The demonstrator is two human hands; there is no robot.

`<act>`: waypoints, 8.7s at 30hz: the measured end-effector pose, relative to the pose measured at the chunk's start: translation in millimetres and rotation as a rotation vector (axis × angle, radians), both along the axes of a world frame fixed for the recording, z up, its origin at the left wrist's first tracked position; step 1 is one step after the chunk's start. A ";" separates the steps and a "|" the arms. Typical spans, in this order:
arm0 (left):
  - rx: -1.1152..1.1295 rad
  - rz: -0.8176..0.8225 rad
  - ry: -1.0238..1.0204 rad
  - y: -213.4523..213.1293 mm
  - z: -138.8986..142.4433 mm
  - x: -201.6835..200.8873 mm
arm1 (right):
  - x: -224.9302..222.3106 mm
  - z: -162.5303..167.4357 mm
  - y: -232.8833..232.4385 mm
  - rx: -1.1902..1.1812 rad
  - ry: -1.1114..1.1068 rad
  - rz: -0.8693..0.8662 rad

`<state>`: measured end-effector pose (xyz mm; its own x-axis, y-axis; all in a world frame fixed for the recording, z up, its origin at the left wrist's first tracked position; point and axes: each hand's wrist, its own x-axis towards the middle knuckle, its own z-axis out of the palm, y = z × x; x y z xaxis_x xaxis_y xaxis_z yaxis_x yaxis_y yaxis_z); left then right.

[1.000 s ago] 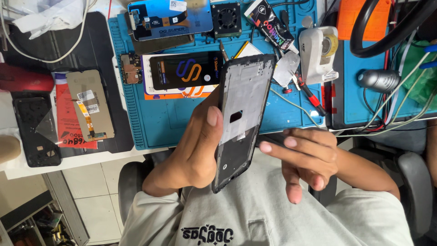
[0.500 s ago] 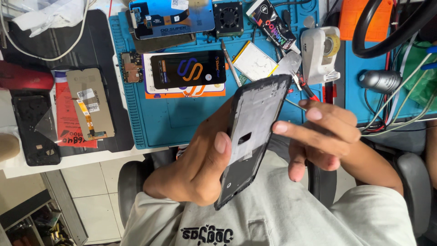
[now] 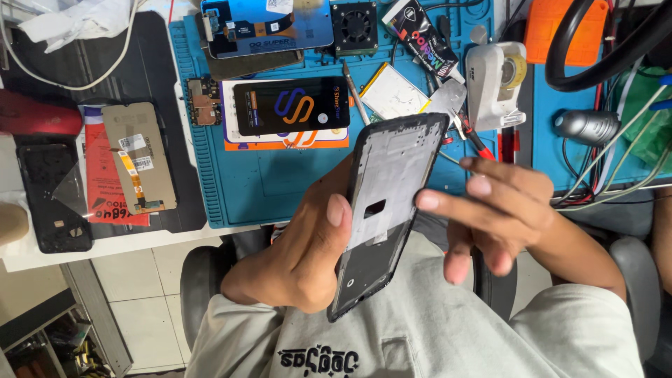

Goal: The person holds a disassembled phone frame and applies adhesive from a tube along its edges, then presses and rubs the frame surface with their fingers. They rotate the frame repeatedly while working, then pick up an orange replacement back cover and peel its protective film.

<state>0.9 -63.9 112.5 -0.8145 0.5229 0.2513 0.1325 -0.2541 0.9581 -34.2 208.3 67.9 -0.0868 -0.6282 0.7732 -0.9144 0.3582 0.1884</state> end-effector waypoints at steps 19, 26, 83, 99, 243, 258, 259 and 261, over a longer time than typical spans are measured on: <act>-0.253 0.342 0.615 1.1 -20.8 1.8 | -0.5 4.9 -4.0 0.022 -0.088 -0.072; -0.167 0.166 0.198 3.9 -18.0 -5.0 | 6.8 0.8 -12.6 -0.034 -0.093 0.024; 0.273 0.103 -0.579 15.5 -13.8 -35.8 | -15.4 -12.1 -11.0 -0.030 -0.136 0.049; 0.501 0.093 -0.697 16.7 -25.2 -36.8 | 0.8 -16.1 -18.1 -0.014 -0.133 0.017; 0.545 -0.236 -0.836 21.4 -13.7 -32.0 | -3.0 4.1 0.6 -0.024 -0.204 0.053; 0.462 -0.253 -0.934 11.8 -9.3 -17.0 | -30.6 18.2 8.2 -0.097 0.007 -0.068; 0.485 -0.255 -0.952 12.4 -10.4 -17.2 | -33.4 21.0 8.6 -0.101 0.018 -0.052; 0.532 -0.256 -0.991 13.8 -11.9 -17.2 | -34.3 28.9 13.2 -0.039 -0.009 -0.250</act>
